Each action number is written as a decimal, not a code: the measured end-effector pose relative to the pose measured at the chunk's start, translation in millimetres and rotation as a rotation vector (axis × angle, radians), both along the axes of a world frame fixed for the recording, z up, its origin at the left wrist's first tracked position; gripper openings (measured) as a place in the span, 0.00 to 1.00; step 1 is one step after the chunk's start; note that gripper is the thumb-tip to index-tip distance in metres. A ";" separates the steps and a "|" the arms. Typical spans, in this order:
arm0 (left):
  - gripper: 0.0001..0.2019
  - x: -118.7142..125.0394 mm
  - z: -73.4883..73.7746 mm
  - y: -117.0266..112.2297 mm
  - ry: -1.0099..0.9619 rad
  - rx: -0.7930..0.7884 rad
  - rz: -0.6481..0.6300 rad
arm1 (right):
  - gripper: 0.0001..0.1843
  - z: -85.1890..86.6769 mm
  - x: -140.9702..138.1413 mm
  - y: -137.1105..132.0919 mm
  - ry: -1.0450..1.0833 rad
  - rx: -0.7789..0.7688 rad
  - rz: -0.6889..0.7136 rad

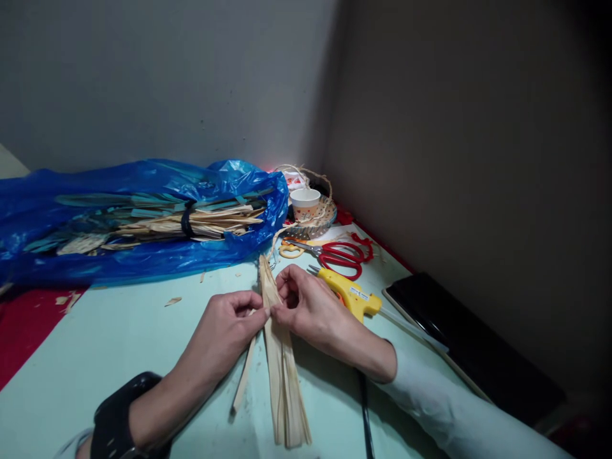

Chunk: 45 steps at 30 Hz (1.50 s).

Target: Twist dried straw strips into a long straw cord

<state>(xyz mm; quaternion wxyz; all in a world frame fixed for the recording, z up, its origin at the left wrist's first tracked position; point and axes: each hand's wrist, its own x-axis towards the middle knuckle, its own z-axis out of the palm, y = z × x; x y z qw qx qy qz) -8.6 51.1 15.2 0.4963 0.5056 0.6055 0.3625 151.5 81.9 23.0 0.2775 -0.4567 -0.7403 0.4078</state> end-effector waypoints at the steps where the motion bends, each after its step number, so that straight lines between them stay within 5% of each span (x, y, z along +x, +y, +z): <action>1: 0.06 0.2 0.4 0.0 -0.001 0.003 0.000 | 0.09 -0.2 -0.3 -0.3 -0.003 0.005 -0.005; 15: 0.05 1.1 -0.4 1.7 -0.026 0.000 0.005 | 0.10 1.9 -2.9 -1.2 0.061 -0.056 0.028; 25: 0.06 5.5 3.6 3.2 -0.031 -0.022 0.045 | 0.09 73.1 43.8 -9.2 0.529 -0.413 0.241; 33: 0.11 6.0 7.6 2.0 0.023 -0.012 0.020 | 0.10 99.6 105.6 -13.7 0.656 -0.068 -0.039; 37: 0.13 7.2 12.6 0.6 0.012 -0.055 0.031 | 0.07 90.0 115.2 1.6 0.185 0.127 -0.126; 41: 0.15 7.5 15.9 -0.6 -0.043 -0.121 0.064 | 0.04 72.4 86.5 11.4 -0.339 0.443 -0.207; 45: 0.12 4.6 8.6 1.4 -0.085 -0.088 0.052 | 0.09 42.1 25.1 1.8 -0.234 0.522 -0.033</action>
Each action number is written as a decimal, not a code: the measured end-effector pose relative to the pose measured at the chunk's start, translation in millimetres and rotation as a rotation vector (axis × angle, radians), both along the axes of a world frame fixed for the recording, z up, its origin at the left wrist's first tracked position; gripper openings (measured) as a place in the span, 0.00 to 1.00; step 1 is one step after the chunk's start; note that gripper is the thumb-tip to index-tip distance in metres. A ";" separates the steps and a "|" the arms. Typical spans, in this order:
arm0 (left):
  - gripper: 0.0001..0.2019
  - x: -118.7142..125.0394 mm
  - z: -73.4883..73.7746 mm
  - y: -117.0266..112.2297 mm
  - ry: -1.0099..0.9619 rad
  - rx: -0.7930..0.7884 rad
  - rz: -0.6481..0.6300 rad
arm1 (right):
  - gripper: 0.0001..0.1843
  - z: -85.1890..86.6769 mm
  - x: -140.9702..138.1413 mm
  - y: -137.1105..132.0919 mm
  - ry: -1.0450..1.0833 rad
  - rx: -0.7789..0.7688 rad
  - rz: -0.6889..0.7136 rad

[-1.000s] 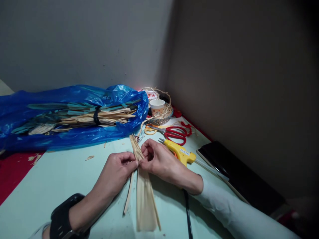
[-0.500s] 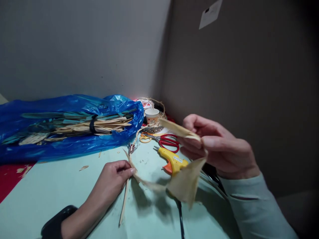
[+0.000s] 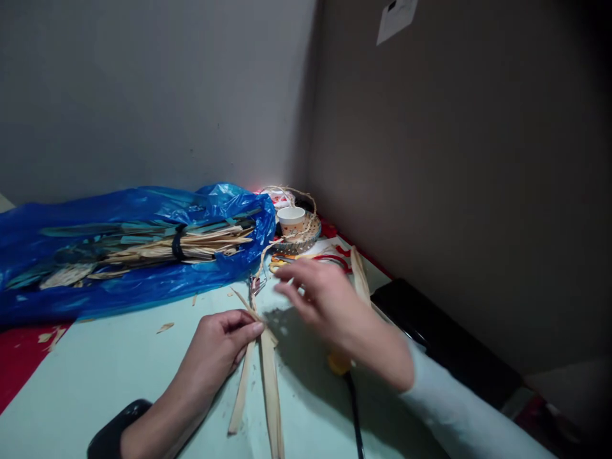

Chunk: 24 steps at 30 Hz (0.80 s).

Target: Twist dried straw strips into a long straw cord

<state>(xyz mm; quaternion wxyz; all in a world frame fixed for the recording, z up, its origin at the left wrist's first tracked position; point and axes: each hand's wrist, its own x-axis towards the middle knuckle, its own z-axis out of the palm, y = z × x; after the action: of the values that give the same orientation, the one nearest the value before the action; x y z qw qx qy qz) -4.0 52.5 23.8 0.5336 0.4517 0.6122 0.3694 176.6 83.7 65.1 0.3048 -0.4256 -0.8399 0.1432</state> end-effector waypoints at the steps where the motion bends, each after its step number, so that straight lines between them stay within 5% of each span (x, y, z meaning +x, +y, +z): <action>1: 0.10 -1.2 -3.1 1.0 -0.006 0.020 -0.002 | 0.10 -9.3 -14.5 -3.2 -0.034 0.001 0.036; 6: 0.06 -5.6 -13.2 4.4 -0.016 0.097 0.007 | 0.09 -34.9 -43.0 -5.2 0.083 -0.027 0.142; 13: 0.25 -0.1 -1.1 -0.3 -0.174 0.043 0.102 | 0.14 -13.0 -1.5 16.3 0.477 -0.390 0.004; 18: 0.19 -0.5 0.1 -0.6 -0.180 0.012 0.109 | 0.05 -22.6 -3.3 10.0 0.443 -0.521 0.036; 24: 0.18 -5.3 -0.7 1.1 -0.203 -0.102 0.076 | 0.10 -19.9 -13.6 -5.2 0.186 -0.449 -0.044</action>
<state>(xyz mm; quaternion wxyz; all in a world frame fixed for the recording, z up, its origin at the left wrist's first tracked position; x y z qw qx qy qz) -9.4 53.6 23.1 0.6008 0.3609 0.5896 0.4014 163.0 78.5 45.2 0.2818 -0.4860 -0.7458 0.3581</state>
